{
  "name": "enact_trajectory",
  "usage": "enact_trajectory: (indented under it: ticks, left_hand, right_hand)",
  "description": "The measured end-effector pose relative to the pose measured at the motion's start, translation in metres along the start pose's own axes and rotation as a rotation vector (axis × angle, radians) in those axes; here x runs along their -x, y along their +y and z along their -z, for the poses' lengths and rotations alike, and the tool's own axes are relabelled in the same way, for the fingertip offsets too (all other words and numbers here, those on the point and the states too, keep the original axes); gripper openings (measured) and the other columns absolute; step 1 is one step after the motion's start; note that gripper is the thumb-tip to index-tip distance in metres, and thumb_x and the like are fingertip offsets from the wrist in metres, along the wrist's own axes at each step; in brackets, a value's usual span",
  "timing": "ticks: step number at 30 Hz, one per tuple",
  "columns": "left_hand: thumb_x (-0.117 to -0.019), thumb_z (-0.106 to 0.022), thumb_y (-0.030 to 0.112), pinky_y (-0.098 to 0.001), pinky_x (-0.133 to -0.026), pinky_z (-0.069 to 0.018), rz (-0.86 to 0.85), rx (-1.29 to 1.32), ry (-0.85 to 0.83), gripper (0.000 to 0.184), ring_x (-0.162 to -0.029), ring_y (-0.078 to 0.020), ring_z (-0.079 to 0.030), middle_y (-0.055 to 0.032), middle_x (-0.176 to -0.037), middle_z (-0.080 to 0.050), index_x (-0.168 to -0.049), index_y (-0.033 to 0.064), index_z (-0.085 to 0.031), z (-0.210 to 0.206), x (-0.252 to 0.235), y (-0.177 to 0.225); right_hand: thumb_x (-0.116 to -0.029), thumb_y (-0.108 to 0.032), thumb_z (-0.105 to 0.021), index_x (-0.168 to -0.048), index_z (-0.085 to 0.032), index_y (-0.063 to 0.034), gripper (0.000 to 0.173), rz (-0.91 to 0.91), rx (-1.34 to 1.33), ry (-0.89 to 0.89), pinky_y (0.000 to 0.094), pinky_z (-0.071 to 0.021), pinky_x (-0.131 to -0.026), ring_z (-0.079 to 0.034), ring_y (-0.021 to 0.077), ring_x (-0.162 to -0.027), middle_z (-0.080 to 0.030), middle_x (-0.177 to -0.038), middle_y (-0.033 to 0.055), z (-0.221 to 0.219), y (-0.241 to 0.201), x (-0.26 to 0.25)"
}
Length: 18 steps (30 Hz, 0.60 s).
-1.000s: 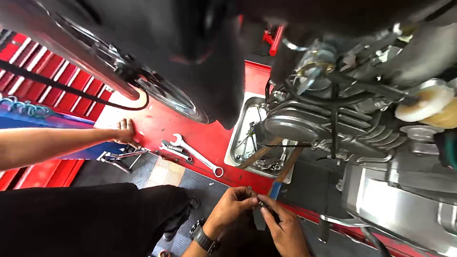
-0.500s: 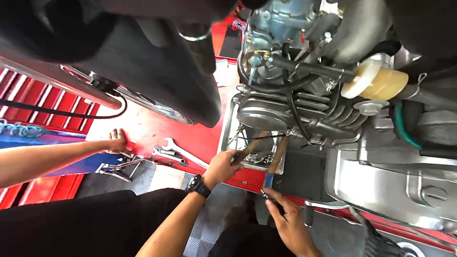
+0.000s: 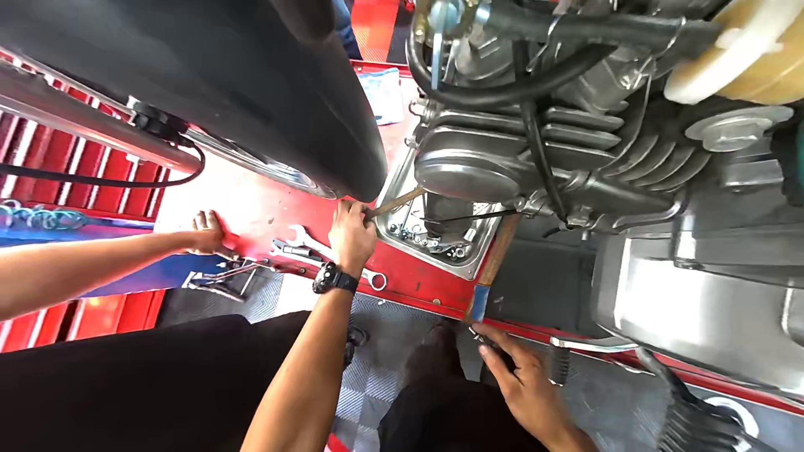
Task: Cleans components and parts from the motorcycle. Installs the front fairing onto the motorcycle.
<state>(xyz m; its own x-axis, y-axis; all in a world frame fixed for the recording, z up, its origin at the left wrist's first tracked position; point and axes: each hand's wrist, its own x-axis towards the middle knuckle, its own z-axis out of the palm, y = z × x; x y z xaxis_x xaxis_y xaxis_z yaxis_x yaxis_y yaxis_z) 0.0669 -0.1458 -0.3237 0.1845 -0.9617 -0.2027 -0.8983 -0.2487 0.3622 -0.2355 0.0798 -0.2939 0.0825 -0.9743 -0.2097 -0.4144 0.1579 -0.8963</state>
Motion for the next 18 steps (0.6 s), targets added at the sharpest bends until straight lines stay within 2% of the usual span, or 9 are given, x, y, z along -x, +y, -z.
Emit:
enact_trajectory:
  ticks: [2, 4, 6, 8, 10, 11, 13, 14, 18]
  left_hand:
    - [-0.0968, -0.059, 0.014, -0.0671, -0.093, -0.051, 0.142, 0.101, -0.061, 0.031, -0.114, -0.0412, -0.065, -0.0192, -0.127, -0.065, -0.127, 0.0092, -0.066, -0.009, -0.001, -0.015]
    - [-0.1039, -0.054, 0.027, -0.0655, -0.09, -0.053, 0.28, 0.265, -0.058, 0.033, -0.102, -0.0385, -0.07, -0.0184, -0.115, -0.072, -0.129, 0.0102, -0.066, -0.019, -0.004, -0.037]
    - [-0.107, -0.048, 0.043, -0.0525, -0.077, -0.0597, 0.438, 0.509, -0.037, 0.048, -0.081, -0.0289, -0.072, -0.0161, -0.101, -0.073, -0.128, 0.0033, -0.064, -0.021, -0.009, -0.045]
    - [-0.1074, -0.044, 0.051, -0.0376, -0.063, -0.0584, 0.559, 0.769, -0.034, 0.056, -0.064, -0.0175, -0.065, -0.0093, -0.084, -0.068, -0.12, 0.0008, -0.063, -0.014, -0.013, -0.04]
    - [-0.1076, -0.048, 0.045, -0.0361, -0.064, -0.0589, 0.502, 0.783, -0.065, 0.048, -0.066, -0.016, -0.067, -0.0074, -0.084, -0.071, -0.112, 0.0021, -0.068, -0.01, -0.012, -0.035]
    - [-0.1063, -0.053, 0.041, -0.0402, -0.069, -0.0597, 0.441, 0.706, -0.08, 0.041, -0.073, -0.0184, -0.07, -0.0081, -0.091, -0.073, -0.112, 0.004, -0.07, -0.009, -0.01, -0.033]
    - [-0.1007, -0.063, 0.038, -0.0536, -0.08, -0.0597, 0.309, 0.549, -0.121, 0.035, -0.088, -0.0267, -0.073, -0.0108, -0.105, -0.075, -0.119, 0.0092, -0.071, -0.015, -0.005, -0.032]
    - [-0.0993, -0.066, 0.038, -0.055, -0.081, -0.0592, 0.278, 0.524, -0.152, 0.037, -0.091, -0.0277, -0.073, -0.0113, -0.109, -0.074, -0.125, 0.0106, -0.069, -0.018, -0.001, -0.031]
    - [-0.1012, -0.066, 0.026, -0.0387, -0.061, -0.0579, 0.286, 0.705, -0.142, 0.039, -0.065, -0.0188, -0.067, -0.0108, -0.091, -0.073, -0.137, 0.0102, -0.061, -0.036, 0.015, -0.027]
  right_hand:
    - [-0.1035, -0.027, -0.057, -0.129, -0.071, -0.0196, 0.031, 0.01, 0.008, -0.006, 0.0288, -0.0602, -0.094, -0.07, 0.0037, -0.108, -0.073, -0.123, -0.0058, -0.002, -0.003, -0.001]
    - [-0.1034, -0.027, -0.057, -0.129, -0.072, -0.0198, 0.03, 0.014, 0.019, -0.005, 0.0286, -0.0587, -0.098, -0.068, 0.0033, -0.112, -0.073, -0.123, -0.0061, -0.003, -0.003, -0.002]
    - [-0.1031, -0.026, -0.057, -0.129, -0.072, -0.0197, 0.03, 0.008, 0.025, -0.017, 0.0277, -0.0589, -0.096, -0.069, 0.0033, -0.11, -0.073, -0.123, -0.0056, -0.003, -0.002, -0.001]
    - [-0.1031, -0.027, -0.057, -0.129, -0.072, -0.0197, 0.031, 0.0, 0.037, -0.033, 0.0264, -0.06, -0.092, -0.07, 0.0029, -0.104, -0.074, -0.121, -0.0052, -0.004, -0.001, -0.001]
    - [-0.1034, -0.028, -0.056, -0.129, -0.072, -0.02, 0.031, -0.005, 0.052, -0.042, 0.025, -0.0601, -0.088, -0.07, 0.0018, -0.099, -0.074, -0.119, -0.0052, -0.005, 0.0, -0.001]
    - [-0.1036, -0.027, -0.056, -0.129, -0.072, -0.0197, 0.031, -0.004, 0.055, -0.045, 0.0244, -0.0598, -0.089, -0.07, 0.0014, -0.1, -0.074, -0.119, -0.0053, -0.006, -0.001, -0.001]
    - [-0.1036, -0.026, -0.056, -0.129, -0.072, -0.0193, 0.031, -0.005, 0.054, -0.053, 0.0237, -0.0587, -0.093, -0.069, 0.0008, -0.104, -0.074, -0.12, -0.0055, -0.007, -0.003, -0.004]
    - [-0.1038, -0.026, -0.056, -0.129, -0.071, -0.0185, 0.03, -0.001, 0.048, -0.059, 0.0233, -0.0581, -0.095, -0.069, 0.0009, -0.107, -0.074, -0.121, -0.0052, -0.008, -0.004, -0.006]
    - [-0.1032, -0.024, -0.056, -0.128, -0.072, -0.0175, 0.03, 0.017, 0.053, -0.055, 0.0237, -0.0591, -0.092, -0.07, 0.0012, -0.104, -0.074, -0.12, -0.0047, -0.013, -0.006, -0.015]
